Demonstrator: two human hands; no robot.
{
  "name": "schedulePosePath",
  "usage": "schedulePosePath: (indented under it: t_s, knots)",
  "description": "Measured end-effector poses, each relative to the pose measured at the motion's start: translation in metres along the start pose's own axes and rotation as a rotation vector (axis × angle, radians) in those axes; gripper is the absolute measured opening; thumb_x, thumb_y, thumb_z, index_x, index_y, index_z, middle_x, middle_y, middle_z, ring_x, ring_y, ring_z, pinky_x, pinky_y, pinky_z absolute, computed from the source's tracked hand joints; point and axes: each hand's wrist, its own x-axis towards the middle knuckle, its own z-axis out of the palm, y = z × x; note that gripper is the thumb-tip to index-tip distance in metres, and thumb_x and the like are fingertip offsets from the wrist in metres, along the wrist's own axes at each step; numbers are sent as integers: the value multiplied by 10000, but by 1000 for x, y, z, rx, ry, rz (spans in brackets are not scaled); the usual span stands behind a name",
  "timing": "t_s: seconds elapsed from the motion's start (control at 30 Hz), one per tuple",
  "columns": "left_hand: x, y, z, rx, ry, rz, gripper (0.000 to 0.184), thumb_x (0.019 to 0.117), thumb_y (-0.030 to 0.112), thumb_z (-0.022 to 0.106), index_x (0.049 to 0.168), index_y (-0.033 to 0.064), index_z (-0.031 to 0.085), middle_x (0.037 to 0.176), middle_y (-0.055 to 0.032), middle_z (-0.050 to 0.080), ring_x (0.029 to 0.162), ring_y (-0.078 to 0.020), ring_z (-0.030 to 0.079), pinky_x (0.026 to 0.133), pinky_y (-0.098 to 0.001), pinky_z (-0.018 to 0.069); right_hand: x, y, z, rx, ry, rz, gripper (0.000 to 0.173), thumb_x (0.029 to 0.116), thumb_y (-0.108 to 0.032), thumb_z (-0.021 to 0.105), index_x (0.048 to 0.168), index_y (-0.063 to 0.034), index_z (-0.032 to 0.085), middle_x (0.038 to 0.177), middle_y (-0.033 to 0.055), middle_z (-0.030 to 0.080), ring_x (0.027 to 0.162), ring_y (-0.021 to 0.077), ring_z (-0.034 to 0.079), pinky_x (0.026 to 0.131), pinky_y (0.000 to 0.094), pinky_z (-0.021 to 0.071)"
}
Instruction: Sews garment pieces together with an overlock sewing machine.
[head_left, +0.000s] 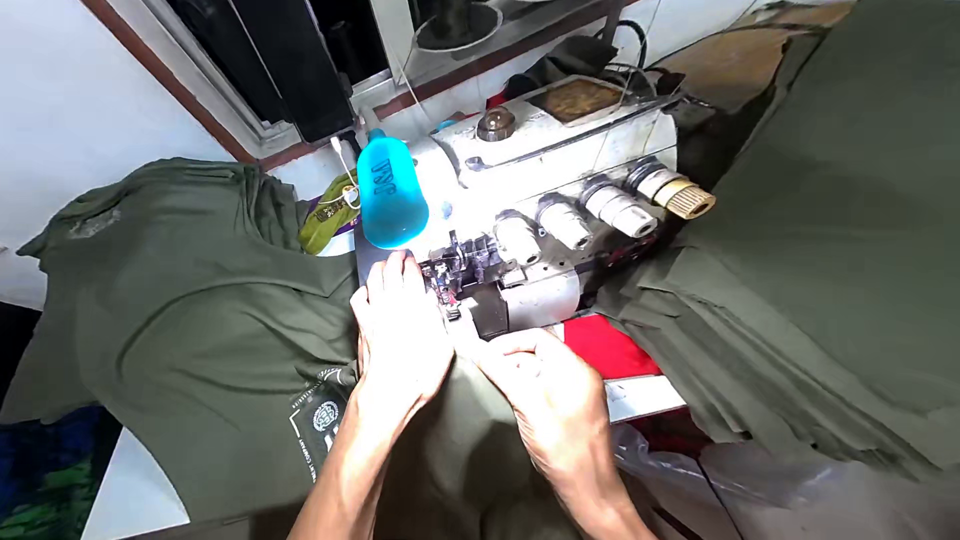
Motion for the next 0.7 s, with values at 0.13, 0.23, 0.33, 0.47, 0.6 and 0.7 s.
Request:
schedulePosePath:
  t_s: [0.13,0.23,0.33,0.47,0.6,0.7]
  knots:
    - [9,-1,2,46,-23,-65,492,1011,267,384,1379,9,582,1458,-208,517,1366,-415,448,982,-609,389,4,-1,6,3,38,-9,96,784,-212,789,808,-183,701,580,-112,614,486,-20,544,461,170,444]
    - [14,-5,3,1,-48,-176,536,1034,334,394,1447,16,522,1547,-241,427,1421,-458,384,1057,-655,336,8,-1,13,-54,82,-64,120,789,-256,782,781,-185,686,574,-122,577,491,-21,516,476,187,436]
    - [-14,-25,-15,-287,-192,-350,933,963,651,510,1639,88,202,1598,-176,404,1344,-365,540,1053,-602,448,8,1,8,-64,44,-64,150,830,-310,779,816,-180,706,636,-109,636,552,-8,577,535,209,489]
    - [-134,-82,-42,-482,-445,-163,710,783,457,838,1246,-47,650,957,-208,739,904,-372,728,829,-605,572,-28,10,-45,-29,-420,125,299,909,-381,745,1049,-120,707,764,-56,706,652,55,666,617,288,579]
    - [-148,-150,-113,-309,-395,-179,284,729,78,846,985,11,743,857,-188,724,778,-363,709,705,-615,564,-66,10,-72,451,-938,333,136,923,-86,676,1053,-106,712,916,-46,766,829,46,716,782,274,602]
    - [-106,-174,-157,20,131,-337,416,823,91,825,1198,-23,686,1138,-327,659,1072,-575,598,893,-782,428,-104,-8,-41,308,-717,258,111,920,-92,741,1003,-19,741,873,31,773,809,97,741,802,330,631]
